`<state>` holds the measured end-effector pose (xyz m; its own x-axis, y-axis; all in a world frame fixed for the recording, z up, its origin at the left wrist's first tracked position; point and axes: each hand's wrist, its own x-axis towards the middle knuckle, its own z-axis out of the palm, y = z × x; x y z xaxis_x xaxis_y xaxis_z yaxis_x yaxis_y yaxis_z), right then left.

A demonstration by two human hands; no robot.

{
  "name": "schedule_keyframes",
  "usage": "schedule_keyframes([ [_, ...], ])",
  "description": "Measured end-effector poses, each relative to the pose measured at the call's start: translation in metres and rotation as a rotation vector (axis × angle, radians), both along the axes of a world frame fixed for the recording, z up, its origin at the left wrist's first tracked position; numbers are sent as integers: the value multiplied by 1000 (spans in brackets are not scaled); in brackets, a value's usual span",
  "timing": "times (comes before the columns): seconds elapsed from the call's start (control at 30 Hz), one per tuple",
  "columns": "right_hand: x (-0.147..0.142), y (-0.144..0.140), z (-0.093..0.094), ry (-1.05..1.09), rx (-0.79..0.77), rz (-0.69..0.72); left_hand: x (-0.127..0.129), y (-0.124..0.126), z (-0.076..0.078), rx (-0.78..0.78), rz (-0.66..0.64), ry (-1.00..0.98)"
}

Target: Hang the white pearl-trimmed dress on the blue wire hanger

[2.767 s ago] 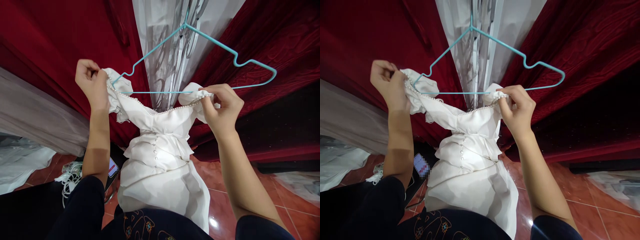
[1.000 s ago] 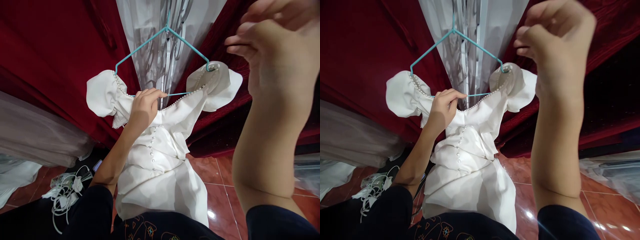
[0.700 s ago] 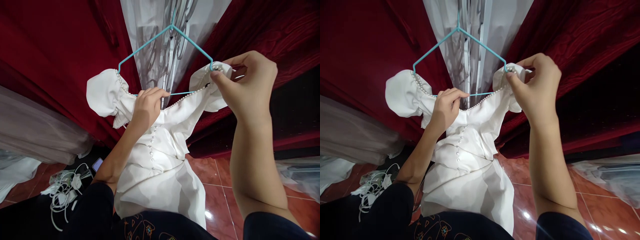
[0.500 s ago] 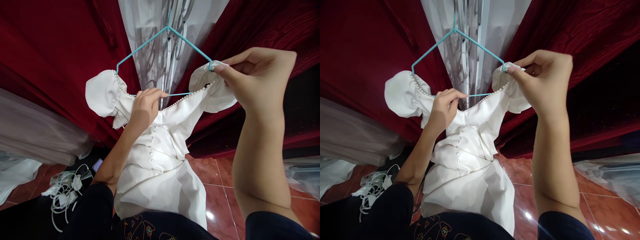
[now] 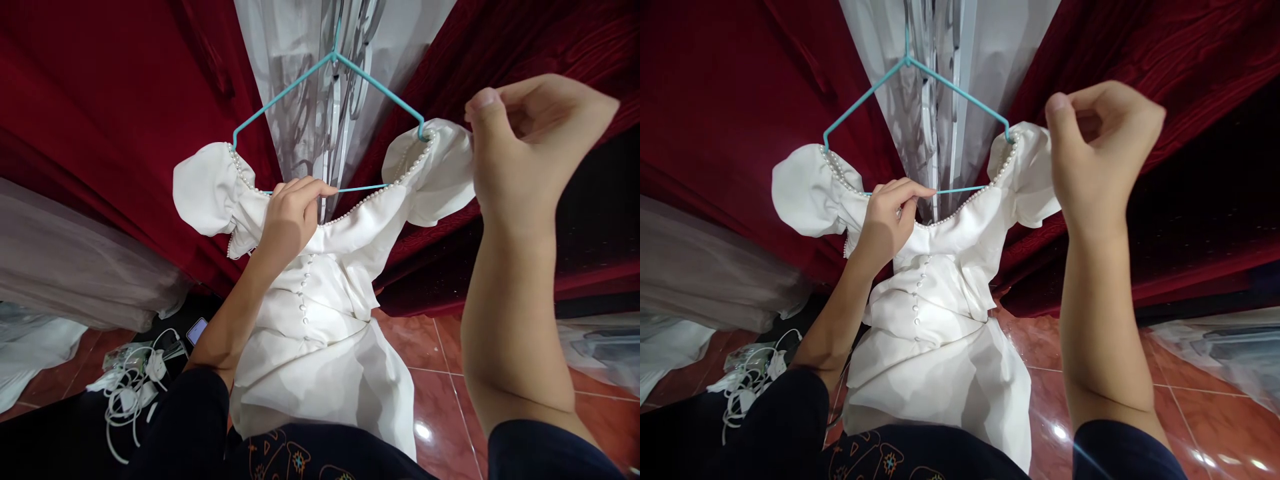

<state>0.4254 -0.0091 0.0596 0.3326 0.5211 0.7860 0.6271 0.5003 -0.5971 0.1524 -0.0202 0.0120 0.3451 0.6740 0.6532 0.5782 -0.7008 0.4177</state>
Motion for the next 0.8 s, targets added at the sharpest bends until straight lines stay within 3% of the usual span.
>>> schedule_keyframes([
  [0.13,17,-6,-16,14,-97,16,-1,1,0,14,-15,-10],
  [0.27,24,14,-23,37,-117,-23,1,0,1,-8,-7,0],
  [0.4,34,36,-21,17,28,-123,3,0,1,-15,-3,3],
  [0.53,16,13,-11,-78,312,-147,2,-2,1,-4,-9,-5],
  [0.6,-9,-10,-9,-99,362,-54,1,-4,2,7,-10,-8],
  [0.67,-37,-28,-14,-251,246,132,1,-4,3,13,-7,-8],
  [0.73,-60,-32,-31,-421,88,295,2,-3,2,8,-6,-3],
  [0.8,-74,-22,-55,-477,-4,324,4,-1,-2,2,-17,8],
])
